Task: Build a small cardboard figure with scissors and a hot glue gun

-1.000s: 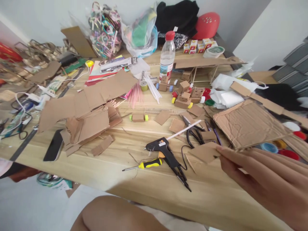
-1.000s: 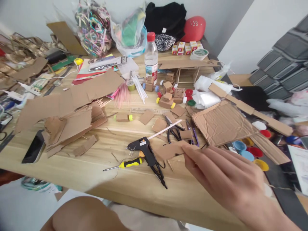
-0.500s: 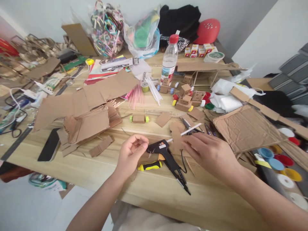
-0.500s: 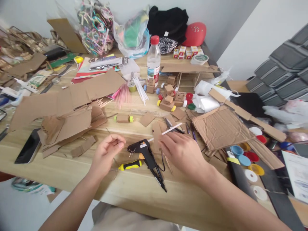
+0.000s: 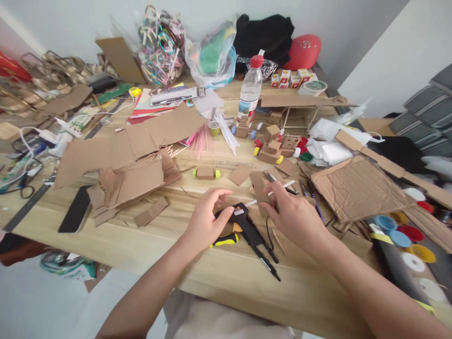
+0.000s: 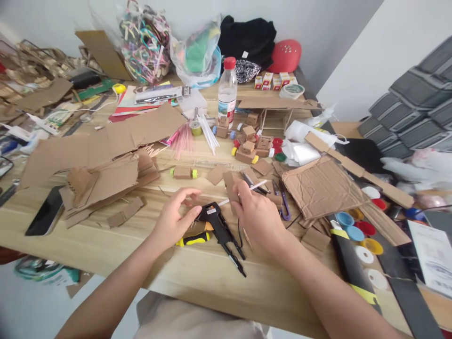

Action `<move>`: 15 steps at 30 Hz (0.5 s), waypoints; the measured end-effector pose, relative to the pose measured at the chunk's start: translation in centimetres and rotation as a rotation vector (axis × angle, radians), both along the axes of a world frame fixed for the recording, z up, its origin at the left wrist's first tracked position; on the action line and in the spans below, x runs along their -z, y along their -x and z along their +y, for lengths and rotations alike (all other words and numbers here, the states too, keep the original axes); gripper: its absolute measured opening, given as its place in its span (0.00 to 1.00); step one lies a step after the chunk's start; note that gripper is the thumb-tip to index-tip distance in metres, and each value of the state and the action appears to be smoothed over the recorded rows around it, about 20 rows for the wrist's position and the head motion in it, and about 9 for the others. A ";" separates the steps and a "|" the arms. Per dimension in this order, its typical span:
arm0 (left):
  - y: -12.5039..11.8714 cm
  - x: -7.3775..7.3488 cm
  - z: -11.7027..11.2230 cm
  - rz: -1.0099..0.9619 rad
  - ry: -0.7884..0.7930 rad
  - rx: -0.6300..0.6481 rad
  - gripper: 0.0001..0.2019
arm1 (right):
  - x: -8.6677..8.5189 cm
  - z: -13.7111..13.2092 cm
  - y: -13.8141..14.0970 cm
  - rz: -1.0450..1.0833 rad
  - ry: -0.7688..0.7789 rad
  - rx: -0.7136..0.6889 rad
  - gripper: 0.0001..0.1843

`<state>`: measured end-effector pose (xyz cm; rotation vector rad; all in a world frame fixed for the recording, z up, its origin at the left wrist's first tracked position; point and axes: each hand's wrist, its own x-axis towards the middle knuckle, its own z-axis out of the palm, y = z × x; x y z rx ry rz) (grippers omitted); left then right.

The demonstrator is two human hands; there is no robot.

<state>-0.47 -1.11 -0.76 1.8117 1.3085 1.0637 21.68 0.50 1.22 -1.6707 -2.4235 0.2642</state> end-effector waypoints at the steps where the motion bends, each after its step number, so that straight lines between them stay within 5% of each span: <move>1: 0.0 0.1 0.0 0.008 -0.046 -0.035 0.16 | -0.4 -0.2 0.1 0.028 -0.003 -0.037 0.09; 4: 0.1 -0.1 -0.1 -0.069 -0.050 -0.086 0.26 | -1.6 -1.3 1.1 0.092 0.005 -0.179 0.08; 7: 0.6 -0.9 -0.8 -0.254 0.137 -0.095 0.16 | -1.6 -2.6 2.4 0.094 -0.010 -0.205 0.06; 12: 3.2 -1.5 -3.5 -0.577 0.012 -0.564 0.15 | 0.8 -4.3 3.7 -0.010 -0.049 -0.076 0.05; 15: 4.9 -1.1 -5.2 -0.731 -0.054 -0.691 0.17 | 1.8 -4.8 4.0 -0.062 -0.051 -0.027 0.07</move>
